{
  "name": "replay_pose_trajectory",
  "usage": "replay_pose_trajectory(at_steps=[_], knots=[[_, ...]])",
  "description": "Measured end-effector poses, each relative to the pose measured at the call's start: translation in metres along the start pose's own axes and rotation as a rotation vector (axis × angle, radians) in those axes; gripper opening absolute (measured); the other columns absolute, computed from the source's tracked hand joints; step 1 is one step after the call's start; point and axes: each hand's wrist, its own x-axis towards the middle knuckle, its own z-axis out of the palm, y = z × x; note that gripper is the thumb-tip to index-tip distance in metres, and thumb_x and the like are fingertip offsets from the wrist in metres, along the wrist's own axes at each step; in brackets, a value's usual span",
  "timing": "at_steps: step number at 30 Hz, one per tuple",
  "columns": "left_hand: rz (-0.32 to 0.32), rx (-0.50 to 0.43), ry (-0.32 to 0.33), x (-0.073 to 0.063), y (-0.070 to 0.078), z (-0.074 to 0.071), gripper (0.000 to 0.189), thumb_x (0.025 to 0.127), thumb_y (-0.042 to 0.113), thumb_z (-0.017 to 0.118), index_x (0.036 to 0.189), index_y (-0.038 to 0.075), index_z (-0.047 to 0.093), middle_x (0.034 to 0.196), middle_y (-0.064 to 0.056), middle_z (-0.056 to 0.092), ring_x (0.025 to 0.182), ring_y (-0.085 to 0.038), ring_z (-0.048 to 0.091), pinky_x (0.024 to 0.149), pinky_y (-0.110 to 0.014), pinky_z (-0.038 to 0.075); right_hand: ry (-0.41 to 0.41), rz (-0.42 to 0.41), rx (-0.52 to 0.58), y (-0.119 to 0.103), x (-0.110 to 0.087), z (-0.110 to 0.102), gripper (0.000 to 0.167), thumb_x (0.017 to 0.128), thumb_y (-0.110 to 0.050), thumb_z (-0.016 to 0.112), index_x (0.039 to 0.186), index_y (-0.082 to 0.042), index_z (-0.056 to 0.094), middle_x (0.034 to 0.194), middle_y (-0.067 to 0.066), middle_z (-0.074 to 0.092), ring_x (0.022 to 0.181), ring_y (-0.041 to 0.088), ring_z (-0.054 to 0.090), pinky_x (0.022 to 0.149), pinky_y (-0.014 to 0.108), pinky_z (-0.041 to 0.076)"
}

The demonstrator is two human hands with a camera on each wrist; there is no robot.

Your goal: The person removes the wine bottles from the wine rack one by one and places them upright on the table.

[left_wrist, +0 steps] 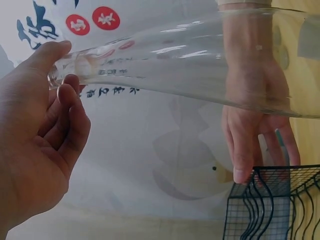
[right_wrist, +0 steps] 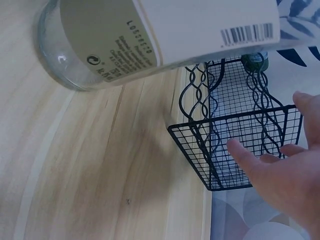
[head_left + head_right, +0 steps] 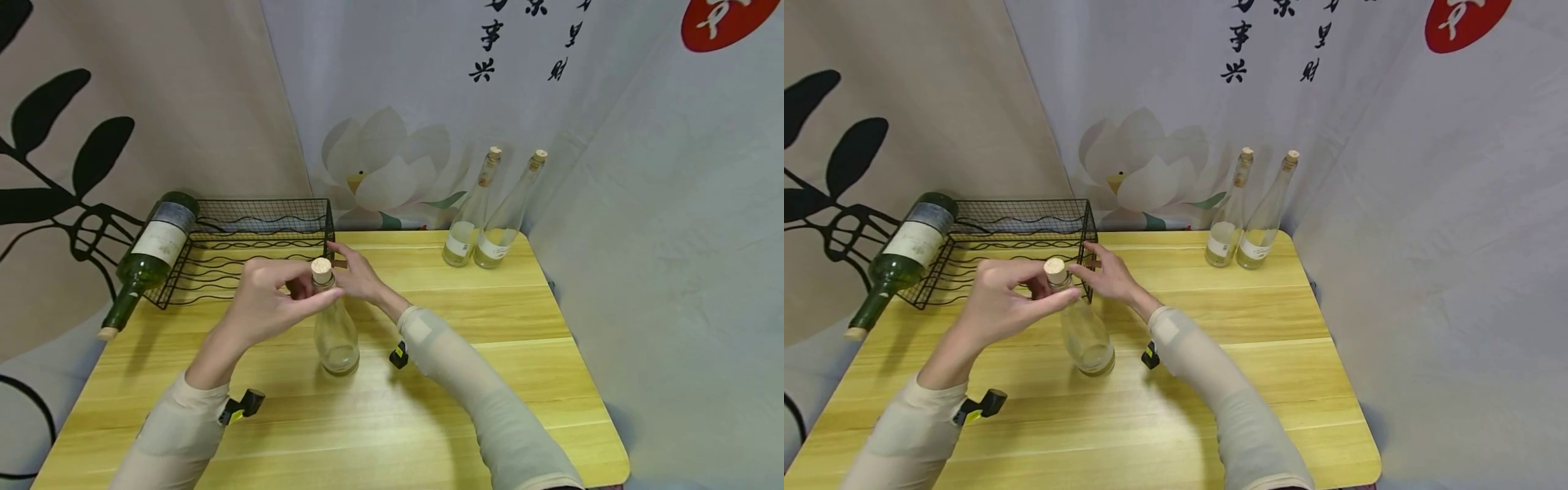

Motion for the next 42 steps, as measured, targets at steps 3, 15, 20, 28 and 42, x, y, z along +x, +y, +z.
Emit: replay_pose_trajectory(at_steps=[3,15,20,28,42], knots=[[-0.037,-0.011,-0.017,-0.001,0.001,0.000,0.046,0.099,0.043,0.088,0.068,0.019,0.064,0.059,0.012,0.065,0.053,0.004,0.056,0.052,-0.012,0.046,0.002,0.002,-0.001,-0.001,0.000,0.000,0.068,0.114,-0.023,0.066,0.175,-0.007,0.040,0.181,0.019,0.041,0.156,0.047,0.058,0.122,0.052,0.058],[-0.094,-0.073,-0.068,-0.009,-0.004,-0.004,0.060,0.108,0.066,0.068,0.089,0.010,0.077,0.068,0.006,0.069,0.057,0.002,0.057,0.053,-0.015,0.050,0.013,0.023,-0.019,-0.001,-0.001,0.001,0.066,0.115,-0.026,0.065,0.175,-0.011,0.041,0.182,0.017,0.042,0.156,0.041,0.060,0.126,0.052,0.056],[-0.119,-0.130,-0.036,-0.018,-0.008,-0.011,0.045,0.120,0.030,0.048,0.118,0.001,0.083,0.081,-0.003,0.076,0.064,-0.005,0.063,0.057,-0.017,0.051,0.007,0.031,-0.022,-0.002,-0.001,0.001,0.067,0.116,-0.029,0.065,0.175,-0.011,0.040,0.182,0.017,0.041,0.157,0.044,0.057,0.126,0.055,0.055],[-0.177,-0.082,-0.023,-0.028,-0.015,-0.021,0.044,0.119,0.022,0.045,0.125,-0.001,0.081,0.086,-0.007,0.077,0.070,-0.006,0.067,0.061,-0.017,0.053,-0.002,0.042,-0.029,-0.004,-0.002,0.001,0.068,0.116,-0.031,0.065,0.176,-0.014,0.039,0.183,0.015,0.040,0.157,0.038,0.059,0.125,0.053,0.056],[-0.297,0.109,0.057,-0.044,-0.039,-0.043,0.040,0.114,0.019,0.051,0.140,0.003,0.077,0.117,-0.017,0.083,0.105,0.009,0.066,0.088,-0.009,0.048,-0.004,0.043,-0.031,-0.004,-0.003,0.000,0.068,0.117,-0.029,0.065,0.177,-0.014,0.037,0.184,0.014,0.039,0.157,0.037,0.059,0.124,0.052,0.057]])
